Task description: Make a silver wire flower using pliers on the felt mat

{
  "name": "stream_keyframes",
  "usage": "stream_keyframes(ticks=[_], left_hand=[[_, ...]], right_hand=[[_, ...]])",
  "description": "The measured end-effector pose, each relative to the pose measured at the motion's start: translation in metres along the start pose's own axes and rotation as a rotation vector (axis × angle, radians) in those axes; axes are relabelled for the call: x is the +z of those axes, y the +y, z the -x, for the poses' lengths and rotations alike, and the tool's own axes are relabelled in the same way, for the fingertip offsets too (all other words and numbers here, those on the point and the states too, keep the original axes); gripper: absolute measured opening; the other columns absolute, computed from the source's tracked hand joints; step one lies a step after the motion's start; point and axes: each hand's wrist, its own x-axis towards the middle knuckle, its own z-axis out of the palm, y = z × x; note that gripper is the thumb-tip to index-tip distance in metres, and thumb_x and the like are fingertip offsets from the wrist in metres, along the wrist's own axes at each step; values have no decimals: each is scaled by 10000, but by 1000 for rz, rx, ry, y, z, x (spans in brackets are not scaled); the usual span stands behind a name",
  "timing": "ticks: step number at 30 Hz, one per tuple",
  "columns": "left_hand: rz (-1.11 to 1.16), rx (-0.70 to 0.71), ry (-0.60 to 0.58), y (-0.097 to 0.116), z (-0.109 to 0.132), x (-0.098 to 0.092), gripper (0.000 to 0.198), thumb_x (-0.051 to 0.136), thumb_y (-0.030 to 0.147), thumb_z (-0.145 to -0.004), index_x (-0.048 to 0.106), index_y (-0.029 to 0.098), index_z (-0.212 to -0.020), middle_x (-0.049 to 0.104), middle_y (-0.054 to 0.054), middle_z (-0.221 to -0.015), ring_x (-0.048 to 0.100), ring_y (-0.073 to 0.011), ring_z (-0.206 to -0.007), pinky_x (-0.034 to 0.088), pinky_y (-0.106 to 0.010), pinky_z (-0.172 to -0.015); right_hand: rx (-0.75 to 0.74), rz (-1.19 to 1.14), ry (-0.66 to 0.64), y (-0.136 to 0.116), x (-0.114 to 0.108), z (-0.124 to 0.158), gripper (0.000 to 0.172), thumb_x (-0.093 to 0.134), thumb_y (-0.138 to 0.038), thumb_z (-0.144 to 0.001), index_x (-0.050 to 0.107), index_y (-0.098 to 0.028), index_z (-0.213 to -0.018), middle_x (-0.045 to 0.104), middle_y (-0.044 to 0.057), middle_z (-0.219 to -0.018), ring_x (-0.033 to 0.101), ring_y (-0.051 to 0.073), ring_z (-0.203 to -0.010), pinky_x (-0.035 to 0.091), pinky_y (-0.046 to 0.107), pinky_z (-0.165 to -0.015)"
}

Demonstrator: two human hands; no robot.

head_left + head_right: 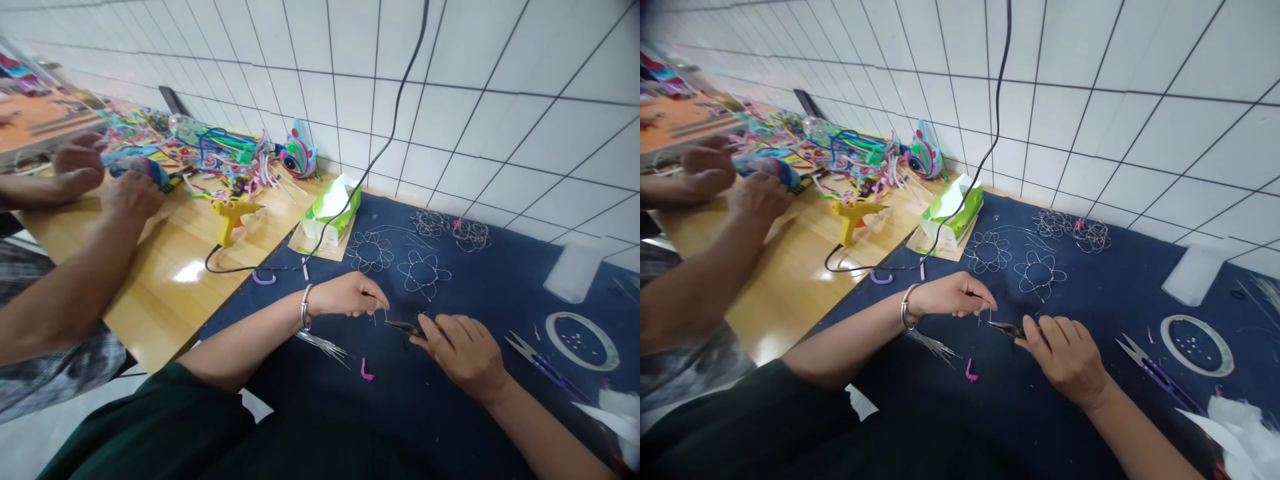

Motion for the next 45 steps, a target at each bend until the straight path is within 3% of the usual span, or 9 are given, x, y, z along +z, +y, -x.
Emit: stream_keyframes(ticks=[18, 29, 37, 45], left_hand=[[-55, 36, -113, -1, 1, -2, 264, 475, 209, -790, 659, 145, -968, 549, 1, -647, 420, -45, -446, 347, -154, -408], [-159, 274, -42, 12, 11, -8, 225, 458, 199, -840, 639, 128, -953, 589, -36, -750, 487, -44, -517, 410, -158, -503], [-114, 165, 8, 4, 7, -8, 222, 462, 202, -825, 638, 133, -941, 561, -8, -685, 456, -38, -471, 377, -154, -452], [26, 60, -74, 4, 5, -6, 222, 477, 207, -802, 635, 129, -936, 532, 5, -656, 407, -35, -442, 326, -150, -389]], right_hand=[[-92, 41, -8, 0, -5, 0, 358, 616, -385, -760, 586, -202, -1067, 604, 41, -822, 503, 168, -758, 371, 314, -678], [-99, -107, -116, -7, 1, -4, 269, 578, -376, -793, 605, -175, -969, 555, 26, -712, 476, 131, -684, 360, 278, -648], [-22, 81, 81, -1, -4, -3, 411, 647, -467, -702, 602, -182, -995, 594, 48, -780, 497, 170, -725, 369, 304, -652], [-70, 121, 66, 0, -5, -2, 407, 647, -469, -701, 607, -206, -1009, 605, 42, -804, 505, 177, -739, 370, 311, -648]])
